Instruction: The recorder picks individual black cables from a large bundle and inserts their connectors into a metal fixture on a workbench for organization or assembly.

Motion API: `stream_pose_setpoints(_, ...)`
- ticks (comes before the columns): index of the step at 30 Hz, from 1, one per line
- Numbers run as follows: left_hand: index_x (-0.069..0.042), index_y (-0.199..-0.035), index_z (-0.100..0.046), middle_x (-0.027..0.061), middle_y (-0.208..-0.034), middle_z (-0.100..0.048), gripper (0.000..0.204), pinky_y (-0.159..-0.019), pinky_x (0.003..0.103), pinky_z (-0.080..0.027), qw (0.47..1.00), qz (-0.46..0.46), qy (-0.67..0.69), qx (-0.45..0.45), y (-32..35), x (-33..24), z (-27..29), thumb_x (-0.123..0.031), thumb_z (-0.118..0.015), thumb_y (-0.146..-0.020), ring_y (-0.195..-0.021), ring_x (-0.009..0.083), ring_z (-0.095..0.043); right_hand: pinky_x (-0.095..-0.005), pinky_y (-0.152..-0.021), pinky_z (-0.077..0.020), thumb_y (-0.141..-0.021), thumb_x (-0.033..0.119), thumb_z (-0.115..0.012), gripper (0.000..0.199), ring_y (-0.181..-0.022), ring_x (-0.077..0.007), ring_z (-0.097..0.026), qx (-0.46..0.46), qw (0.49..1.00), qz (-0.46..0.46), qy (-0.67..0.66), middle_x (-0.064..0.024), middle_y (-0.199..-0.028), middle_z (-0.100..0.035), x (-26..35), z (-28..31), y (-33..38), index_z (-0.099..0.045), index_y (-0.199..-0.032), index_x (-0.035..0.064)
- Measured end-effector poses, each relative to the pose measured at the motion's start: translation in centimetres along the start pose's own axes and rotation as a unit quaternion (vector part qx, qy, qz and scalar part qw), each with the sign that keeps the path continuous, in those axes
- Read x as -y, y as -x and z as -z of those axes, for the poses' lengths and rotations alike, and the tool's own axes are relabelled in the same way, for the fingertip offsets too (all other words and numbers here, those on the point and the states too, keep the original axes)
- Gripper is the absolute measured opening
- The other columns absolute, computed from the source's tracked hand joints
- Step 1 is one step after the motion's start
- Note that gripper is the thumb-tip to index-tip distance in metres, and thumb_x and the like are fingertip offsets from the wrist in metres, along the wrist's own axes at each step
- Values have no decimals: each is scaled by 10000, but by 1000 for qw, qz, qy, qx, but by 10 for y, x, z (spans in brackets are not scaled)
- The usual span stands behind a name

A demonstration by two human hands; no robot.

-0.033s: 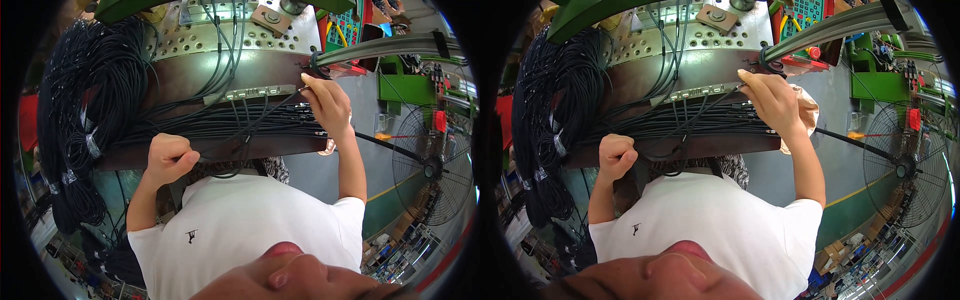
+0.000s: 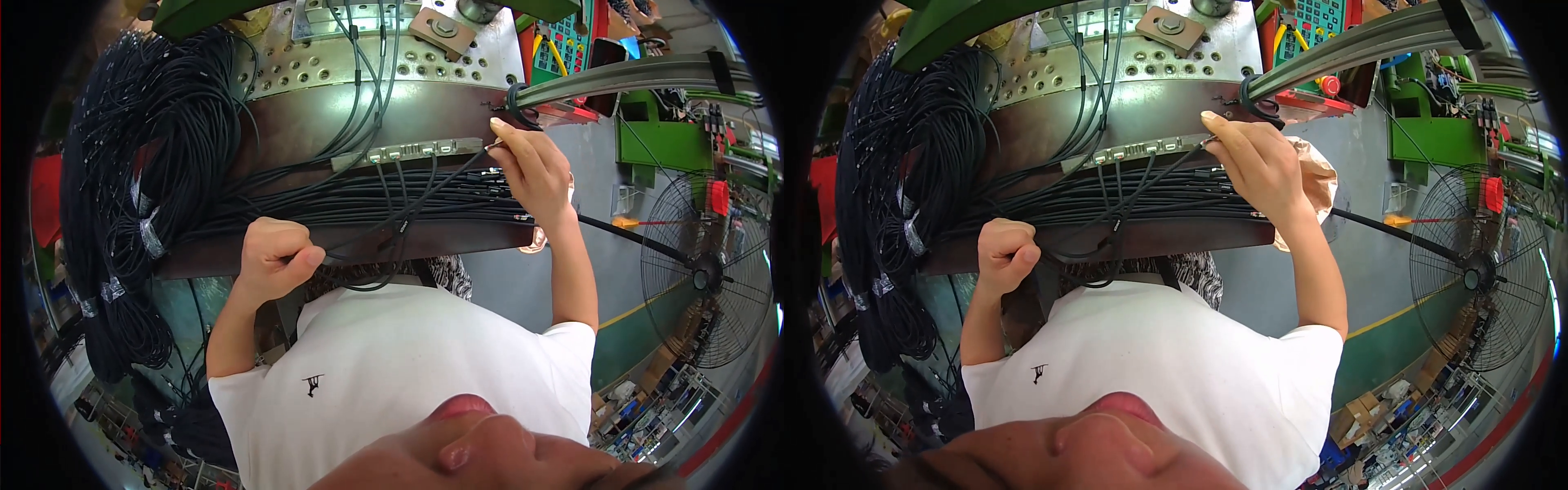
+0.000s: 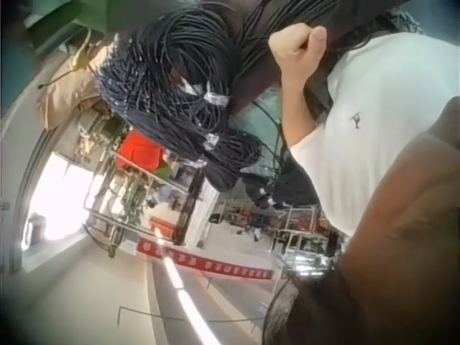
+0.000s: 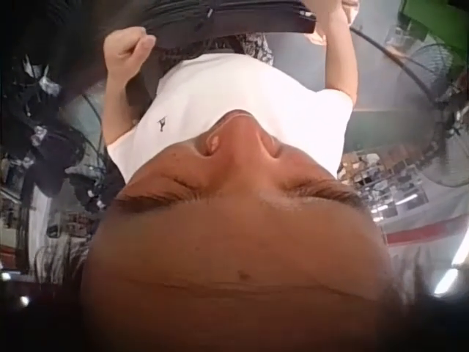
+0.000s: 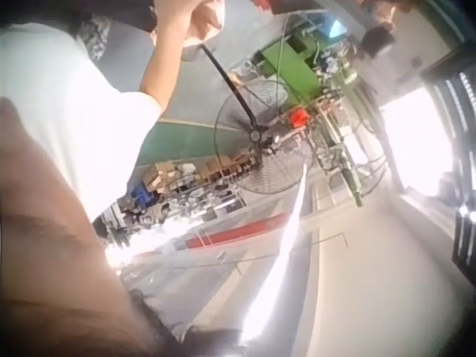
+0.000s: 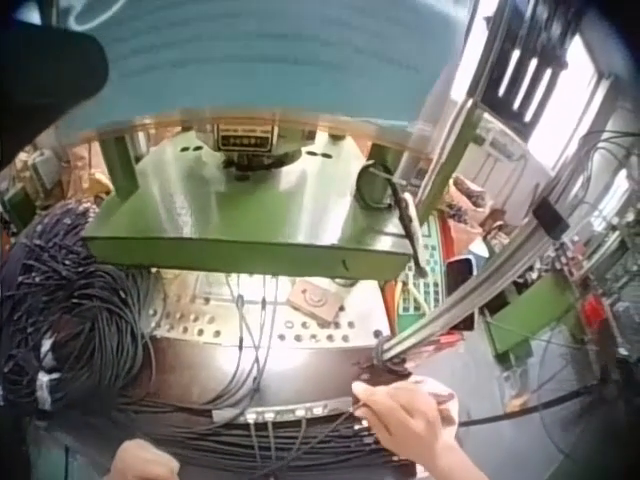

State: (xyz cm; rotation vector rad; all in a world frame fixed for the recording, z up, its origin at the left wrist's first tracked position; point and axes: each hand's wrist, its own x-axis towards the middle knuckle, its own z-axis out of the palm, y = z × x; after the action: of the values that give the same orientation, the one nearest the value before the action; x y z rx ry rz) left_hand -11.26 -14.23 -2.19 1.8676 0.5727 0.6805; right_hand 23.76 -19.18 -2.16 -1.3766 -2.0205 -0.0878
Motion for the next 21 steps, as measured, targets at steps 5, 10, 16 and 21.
stream_pose_setpoints(5, -44, -531, -416, 32, -474, -329, 379, -396, 304, -224, 999, -4, 38, -16, 0, 1, 0, -141, -641, -820, -392, 163, -316, -324, -675, -494, -697, 18, -669, 289, -731, -212, -601, 45, 995, 70, 58, -58, -874, -620, -2, -7, 6, -640, -981, 59)
stream_pose_setpoints(10, -29, -627, -579, 50, -520, -485, 249, -419, 294, -315, 997, 0, 62, 45, -9, 2, -1, -157, -638, -831, -440, 177, -453, -342, -728, -495, -707, 40, -658, 209, -805, -218, -610, 8, 990, 23, 141, -47, -879, -624, 11, -28, 6, -628, -913, 61)
stream_pose_setpoints(16, -26, -775, -638, 39, -599, -518, 219, -477, 269, -395, 983, 56, 103, 142, -20, 0, -1, -238, -680, -808, -511, 159, -502, -348, -786, -481, -694, -8, -708, 169, -940, -232, -601, 3, 993, -99, -59, -44, -937, -663, 20, -49, 13, -627, -823, 66)
stream_pose_setpoints(21, -28, -868, -648, 34, -656, -530, 347, -543, 269, -439, 974, 78, 127, 168, -22, 11, 3, -373, -666, -835, -572, 152, -518, -339, -778, -466, -679, -18, -708, 168, -889, -240, -603, 54, 981, -130, -130, -34, -918, -661, 12, -48, 7, -622, -806, 52)
